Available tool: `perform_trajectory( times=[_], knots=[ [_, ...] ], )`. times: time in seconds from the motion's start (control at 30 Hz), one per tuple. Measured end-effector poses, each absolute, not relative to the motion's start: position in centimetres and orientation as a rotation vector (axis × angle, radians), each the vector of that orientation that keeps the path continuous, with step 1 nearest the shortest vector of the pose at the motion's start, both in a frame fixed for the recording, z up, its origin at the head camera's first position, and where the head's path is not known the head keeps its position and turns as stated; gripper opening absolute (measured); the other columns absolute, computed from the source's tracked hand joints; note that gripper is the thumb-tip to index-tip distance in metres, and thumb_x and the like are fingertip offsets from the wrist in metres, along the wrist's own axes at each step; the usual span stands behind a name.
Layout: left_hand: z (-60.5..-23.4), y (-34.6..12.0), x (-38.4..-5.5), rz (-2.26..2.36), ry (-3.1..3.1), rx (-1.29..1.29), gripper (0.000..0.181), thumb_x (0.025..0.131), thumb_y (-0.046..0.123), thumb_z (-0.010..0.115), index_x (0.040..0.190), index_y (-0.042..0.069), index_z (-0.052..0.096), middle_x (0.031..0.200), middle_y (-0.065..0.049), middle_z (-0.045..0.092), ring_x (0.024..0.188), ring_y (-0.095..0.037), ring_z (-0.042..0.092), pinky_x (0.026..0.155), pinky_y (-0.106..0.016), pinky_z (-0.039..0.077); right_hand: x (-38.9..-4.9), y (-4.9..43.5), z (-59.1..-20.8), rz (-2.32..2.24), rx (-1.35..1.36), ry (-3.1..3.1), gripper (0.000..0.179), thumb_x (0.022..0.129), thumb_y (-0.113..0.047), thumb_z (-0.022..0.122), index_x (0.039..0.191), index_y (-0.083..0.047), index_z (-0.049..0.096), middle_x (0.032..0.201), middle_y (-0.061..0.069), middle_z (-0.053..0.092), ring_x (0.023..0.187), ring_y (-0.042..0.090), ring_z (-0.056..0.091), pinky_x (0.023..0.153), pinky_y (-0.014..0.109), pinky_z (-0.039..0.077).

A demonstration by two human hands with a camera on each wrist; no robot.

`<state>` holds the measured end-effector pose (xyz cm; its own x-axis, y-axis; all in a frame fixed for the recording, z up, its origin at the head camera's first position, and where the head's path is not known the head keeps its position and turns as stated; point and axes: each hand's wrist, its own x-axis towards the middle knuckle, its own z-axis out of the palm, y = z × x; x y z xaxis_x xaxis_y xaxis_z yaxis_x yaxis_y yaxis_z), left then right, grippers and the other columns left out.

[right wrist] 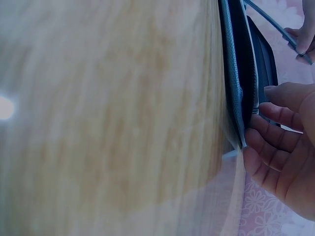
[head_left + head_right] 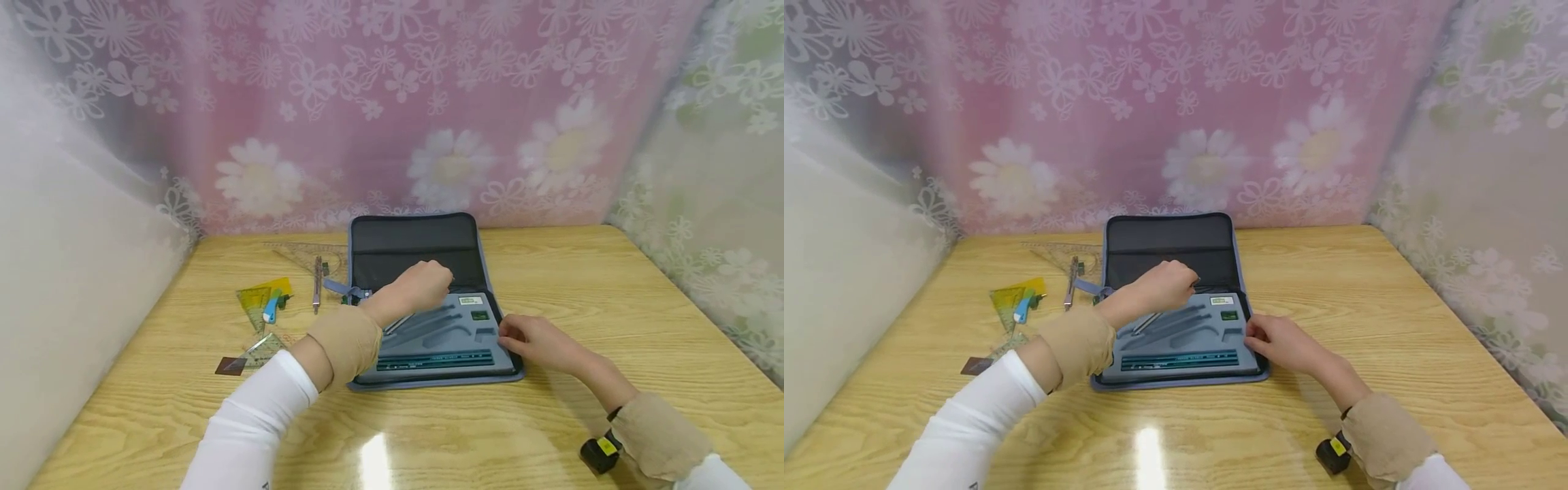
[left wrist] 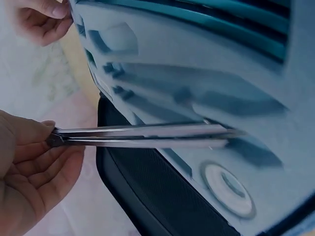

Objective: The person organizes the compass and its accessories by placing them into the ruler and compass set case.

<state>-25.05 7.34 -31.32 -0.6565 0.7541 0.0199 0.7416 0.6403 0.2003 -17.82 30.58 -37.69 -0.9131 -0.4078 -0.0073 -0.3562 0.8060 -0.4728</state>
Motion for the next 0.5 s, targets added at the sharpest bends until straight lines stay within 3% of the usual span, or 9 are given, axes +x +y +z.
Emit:
perform_trajectory(
  times=[0.07, 0.17, 0.5],
  knots=[
    [-31.6, 7.8, -25.1, 0.25, 2.772, 1.272, 0.021, 0.094, 0.007, 0.051, 0.077, 0.007, 0.063, 0.057, 0.001, 0.043, 0.043, -0.007, 0.031, 0.048, -0.02, 0.03, -17.8, 30.6, -37.6, -0.727, -0.618, 2.879, 0.008, 0.091, -0.017, 0.06, 0.092, -0.009, 0.059, 0.076, -0.005, 0.055, 0.066, 0.009, 0.048, 0.057, 0.027, 0.043],
    [-31.9, 8.4, -25.1, 0.187, 2.764, 1.258, 0.029, 0.093, 0.004, 0.051, 0.065, 0.012, 0.051, 0.053, 0.002, 0.027, 0.043, -0.008, 0.022, 0.045, -0.021, 0.024, -17.8, 30.5, -37.6, -0.735, -0.631, 2.882, 0.007, 0.091, -0.016, 0.06, 0.092, -0.009, 0.059, 0.075, -0.005, 0.054, 0.066, 0.009, 0.048, 0.057, 0.026, 0.043],
    [-34.1, 9.0, -25.7, 0.133, 2.758, 1.21, 0.03, 0.092, 0.005, 0.054, 0.064, 0.014, 0.05, 0.053, 0.003, 0.027, 0.044, -0.008, 0.025, 0.045, -0.021, 0.025, -17.9, 30.6, -37.8, -0.723, -0.621, 2.876, 0.007, 0.091, -0.015, 0.059, 0.091, -0.009, 0.059, 0.076, -0.005, 0.054, 0.066, 0.009, 0.048, 0.057, 0.026, 0.043]
  ],
)
